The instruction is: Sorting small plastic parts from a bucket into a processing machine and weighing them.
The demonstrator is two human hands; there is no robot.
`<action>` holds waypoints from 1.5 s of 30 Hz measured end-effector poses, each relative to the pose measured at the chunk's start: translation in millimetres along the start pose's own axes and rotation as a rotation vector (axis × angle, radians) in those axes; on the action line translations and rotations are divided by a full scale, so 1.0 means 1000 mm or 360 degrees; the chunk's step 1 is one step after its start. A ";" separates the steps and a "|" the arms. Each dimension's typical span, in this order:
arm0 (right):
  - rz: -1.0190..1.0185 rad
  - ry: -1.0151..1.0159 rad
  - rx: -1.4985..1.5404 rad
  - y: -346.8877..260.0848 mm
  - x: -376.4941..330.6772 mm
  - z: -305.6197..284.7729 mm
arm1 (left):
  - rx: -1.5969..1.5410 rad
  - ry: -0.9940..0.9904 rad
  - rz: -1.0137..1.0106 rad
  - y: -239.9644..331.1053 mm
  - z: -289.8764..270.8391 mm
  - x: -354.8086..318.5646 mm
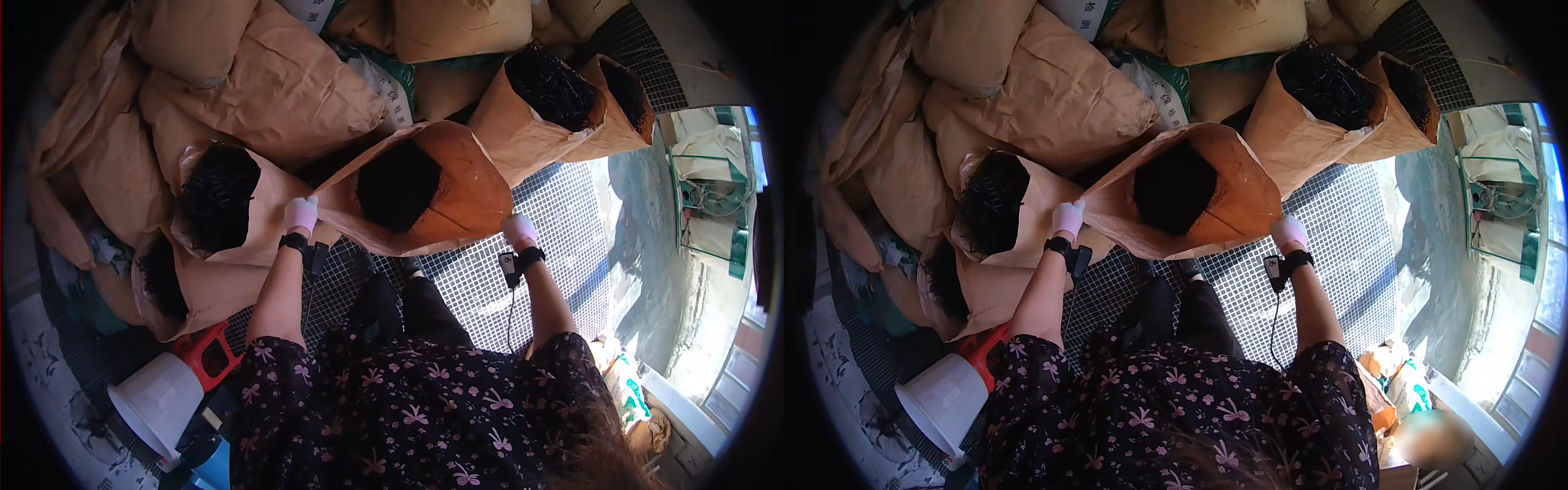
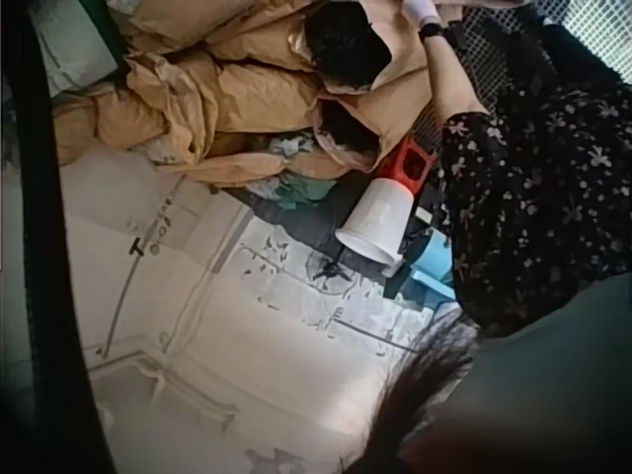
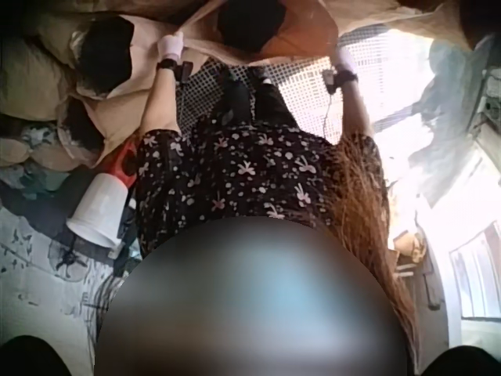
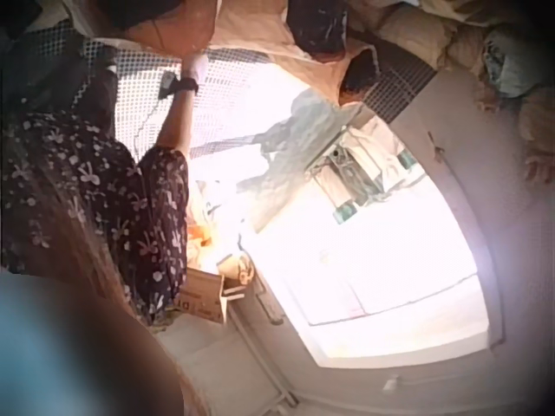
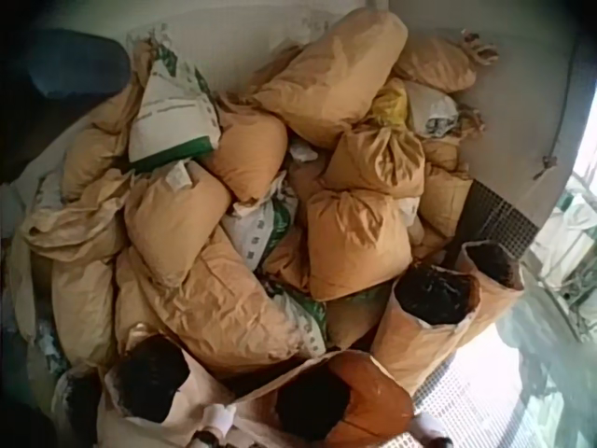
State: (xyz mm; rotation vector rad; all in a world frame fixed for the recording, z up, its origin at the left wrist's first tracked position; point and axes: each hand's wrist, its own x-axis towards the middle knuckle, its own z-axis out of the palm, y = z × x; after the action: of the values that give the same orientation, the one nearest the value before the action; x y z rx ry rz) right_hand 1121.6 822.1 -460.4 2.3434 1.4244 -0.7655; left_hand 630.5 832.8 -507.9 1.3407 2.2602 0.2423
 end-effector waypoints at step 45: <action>-0.0913 0.0884 0.0199 -0.065 -0.070 -0.032 | -0.1158 0.0010 -0.0533 -0.103 0.004 -0.219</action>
State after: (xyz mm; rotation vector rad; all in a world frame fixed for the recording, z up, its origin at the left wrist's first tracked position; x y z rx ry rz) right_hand 1048.1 817.7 -392.0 2.3595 2.4084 -0.3258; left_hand 638.4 592.1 -480.4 0.5770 2.0433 0.8459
